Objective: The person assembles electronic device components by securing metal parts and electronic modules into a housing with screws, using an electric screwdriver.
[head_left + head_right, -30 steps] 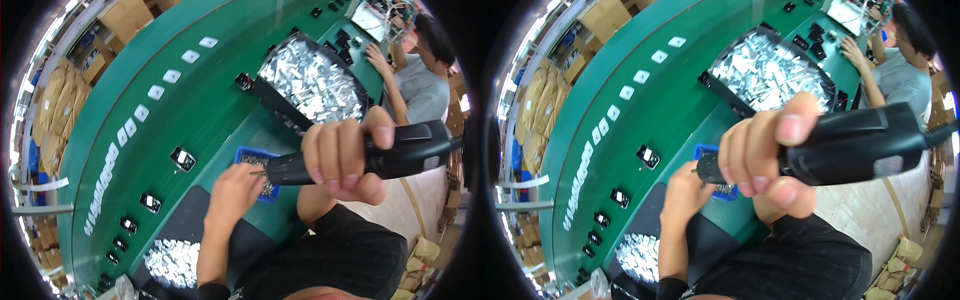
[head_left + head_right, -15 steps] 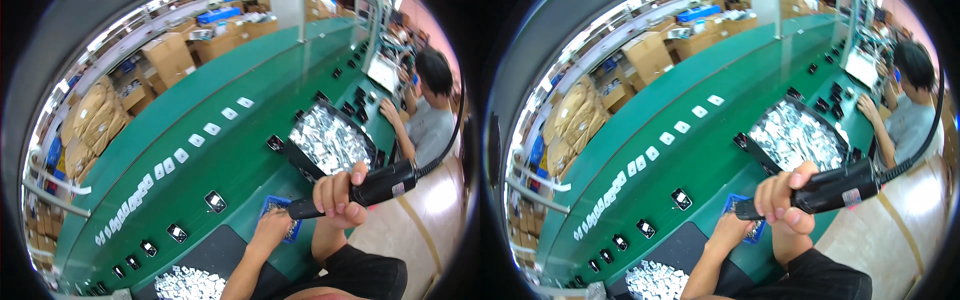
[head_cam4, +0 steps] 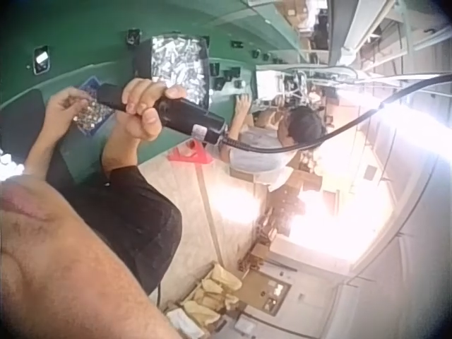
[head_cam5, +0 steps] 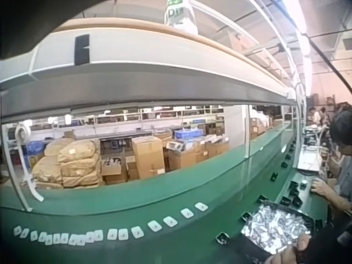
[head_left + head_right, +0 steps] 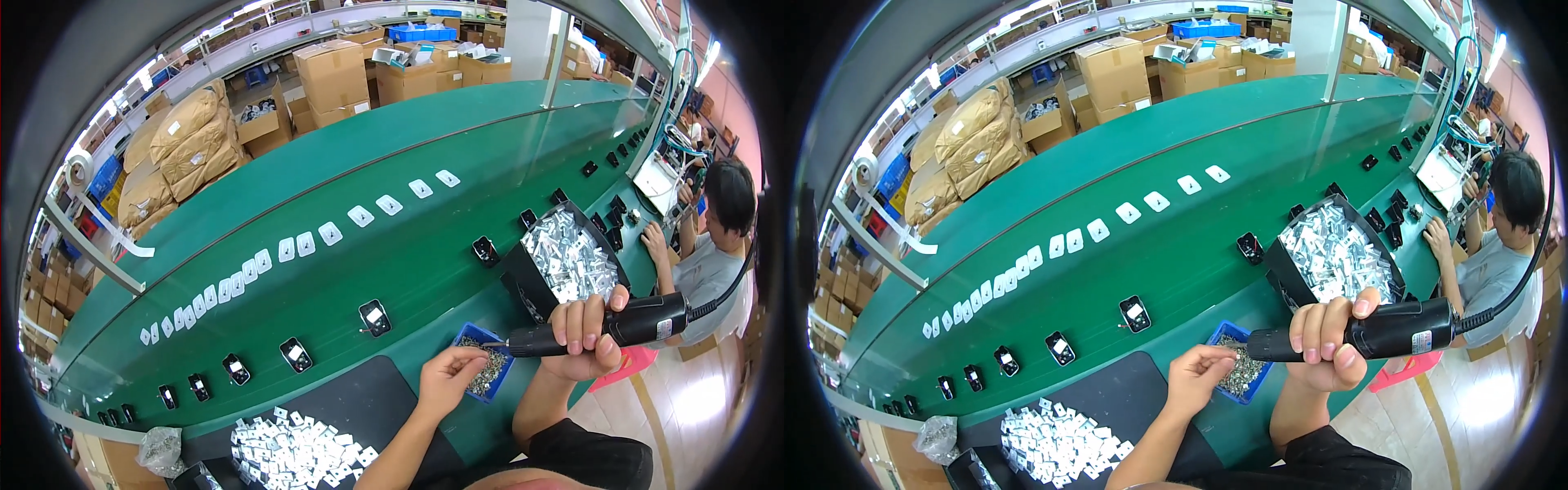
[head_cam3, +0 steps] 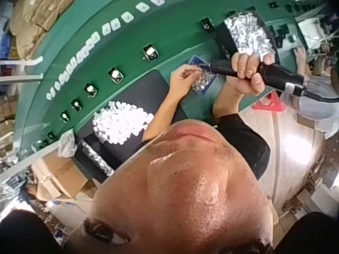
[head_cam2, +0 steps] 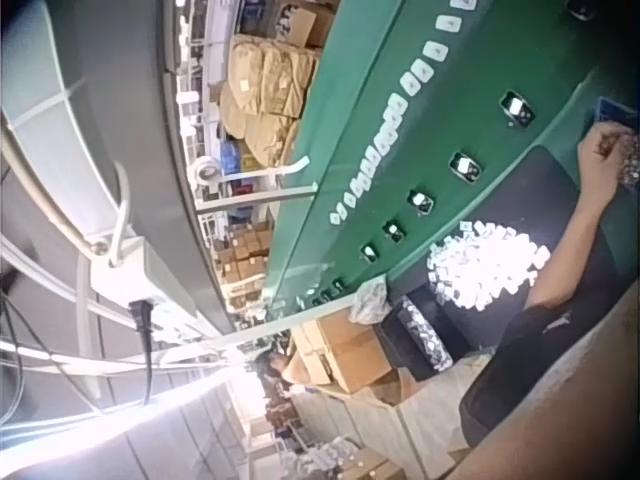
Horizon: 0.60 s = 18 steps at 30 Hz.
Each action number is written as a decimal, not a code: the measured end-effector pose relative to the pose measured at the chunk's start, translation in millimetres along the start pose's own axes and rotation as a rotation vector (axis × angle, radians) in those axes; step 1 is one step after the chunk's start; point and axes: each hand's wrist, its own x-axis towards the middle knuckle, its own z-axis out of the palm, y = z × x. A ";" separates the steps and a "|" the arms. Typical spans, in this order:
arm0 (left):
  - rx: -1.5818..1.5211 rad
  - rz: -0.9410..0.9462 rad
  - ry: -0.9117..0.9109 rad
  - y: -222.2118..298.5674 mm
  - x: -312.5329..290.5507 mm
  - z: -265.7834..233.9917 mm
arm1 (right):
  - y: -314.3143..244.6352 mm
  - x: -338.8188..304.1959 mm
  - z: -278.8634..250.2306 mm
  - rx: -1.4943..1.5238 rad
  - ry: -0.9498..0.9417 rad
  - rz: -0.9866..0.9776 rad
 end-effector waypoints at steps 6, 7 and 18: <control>-0.885 -0.090 0.175 0.1 -12.9 -0.1 | 13.2 -7.5 9.6 0.072 -0.042 0.073; -0.943 -0.102 0.196 6.9 -14.2 2.3 | 16.9 -8.7 12.7 0.069 -0.034 0.081; -1.037 -0.223 0.203 9.5 -18.2 9.0 | 13.6 -6.8 6.9 0.103 -0.065 0.083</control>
